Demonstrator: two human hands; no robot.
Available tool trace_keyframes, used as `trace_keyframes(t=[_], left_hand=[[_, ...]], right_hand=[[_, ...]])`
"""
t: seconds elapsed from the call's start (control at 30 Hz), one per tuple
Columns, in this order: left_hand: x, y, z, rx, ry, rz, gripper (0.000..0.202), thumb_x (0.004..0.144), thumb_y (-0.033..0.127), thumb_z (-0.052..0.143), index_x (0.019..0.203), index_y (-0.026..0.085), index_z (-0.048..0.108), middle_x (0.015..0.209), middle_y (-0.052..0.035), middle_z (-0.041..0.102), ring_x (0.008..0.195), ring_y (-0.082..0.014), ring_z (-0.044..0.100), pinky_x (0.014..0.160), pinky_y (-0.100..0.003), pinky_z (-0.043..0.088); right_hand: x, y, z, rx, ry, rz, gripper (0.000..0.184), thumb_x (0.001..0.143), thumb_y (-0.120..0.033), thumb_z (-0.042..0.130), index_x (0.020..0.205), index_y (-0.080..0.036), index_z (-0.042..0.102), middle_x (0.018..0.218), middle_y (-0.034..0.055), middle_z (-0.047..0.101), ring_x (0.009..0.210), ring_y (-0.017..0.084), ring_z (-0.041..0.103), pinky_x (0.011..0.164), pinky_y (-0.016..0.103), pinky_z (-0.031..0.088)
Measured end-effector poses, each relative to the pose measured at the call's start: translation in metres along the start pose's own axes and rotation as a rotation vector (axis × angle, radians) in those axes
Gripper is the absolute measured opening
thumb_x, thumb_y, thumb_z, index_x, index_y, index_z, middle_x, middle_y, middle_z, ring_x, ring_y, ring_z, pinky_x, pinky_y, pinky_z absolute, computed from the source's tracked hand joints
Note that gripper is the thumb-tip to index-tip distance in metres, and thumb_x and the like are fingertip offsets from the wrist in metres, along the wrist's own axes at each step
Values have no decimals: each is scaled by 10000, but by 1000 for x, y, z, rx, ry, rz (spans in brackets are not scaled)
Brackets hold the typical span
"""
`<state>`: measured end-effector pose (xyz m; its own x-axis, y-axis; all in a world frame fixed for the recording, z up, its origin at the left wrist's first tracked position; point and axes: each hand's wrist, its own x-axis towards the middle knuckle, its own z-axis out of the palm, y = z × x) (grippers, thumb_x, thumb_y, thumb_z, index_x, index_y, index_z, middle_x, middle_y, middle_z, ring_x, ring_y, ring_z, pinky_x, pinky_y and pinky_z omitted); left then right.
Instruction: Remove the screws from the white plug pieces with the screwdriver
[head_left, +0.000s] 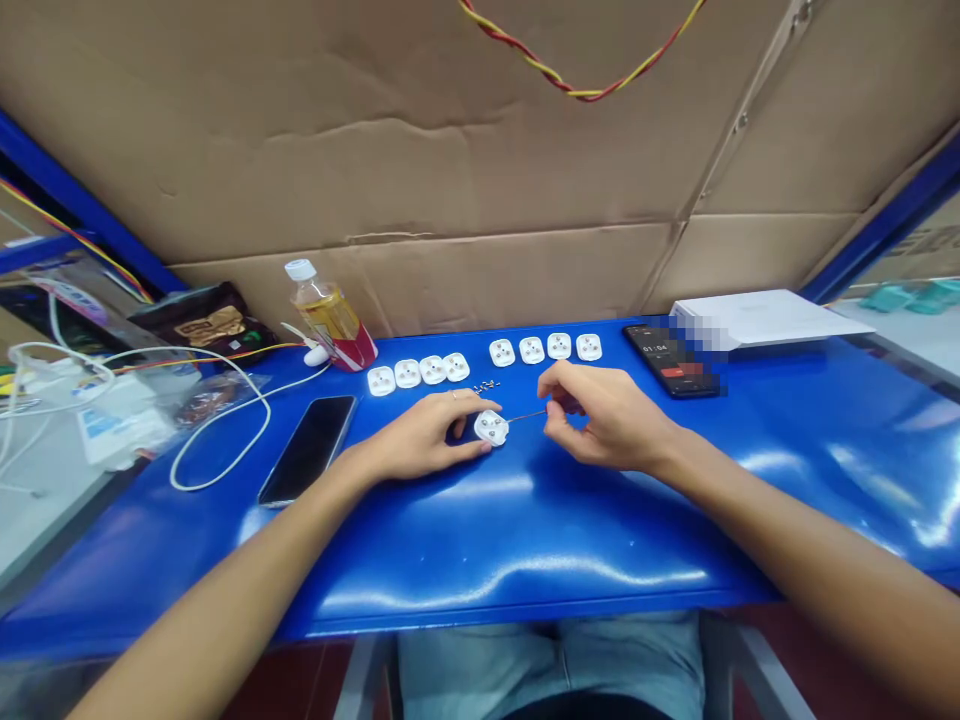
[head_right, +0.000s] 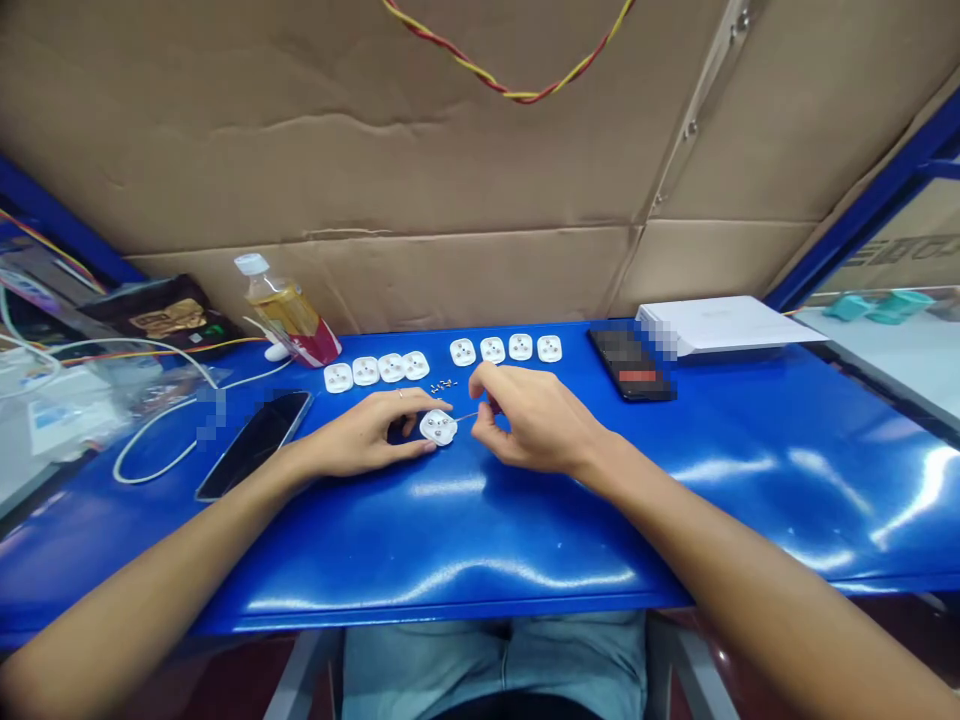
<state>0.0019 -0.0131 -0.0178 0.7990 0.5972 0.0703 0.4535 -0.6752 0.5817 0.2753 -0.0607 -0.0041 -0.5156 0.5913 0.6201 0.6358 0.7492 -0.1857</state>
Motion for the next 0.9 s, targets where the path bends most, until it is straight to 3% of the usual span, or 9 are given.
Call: trace_keyframes(t=[0.6,0.9], left_hand=[[-2,-1,0,15,3,2,455,1003,449,659,1390,211,632,1052,-47,674,820,-168,588,780,-288,470],[-2,0,0,6,15,-2,435,999,431,666,1368,201,646,1026,-44,678,808,-167,590,769,-288,470]], right_hand=[[-1,0,5,-27,-25,-12,107,918,-130,525,982,-209,560,803,20,692,656,165,645,622,283,481],[0,-3,4,86,-29,-44,221,890,-124,554,1095,-204,543,1004,92,698,864,213,707,746,327,585]])
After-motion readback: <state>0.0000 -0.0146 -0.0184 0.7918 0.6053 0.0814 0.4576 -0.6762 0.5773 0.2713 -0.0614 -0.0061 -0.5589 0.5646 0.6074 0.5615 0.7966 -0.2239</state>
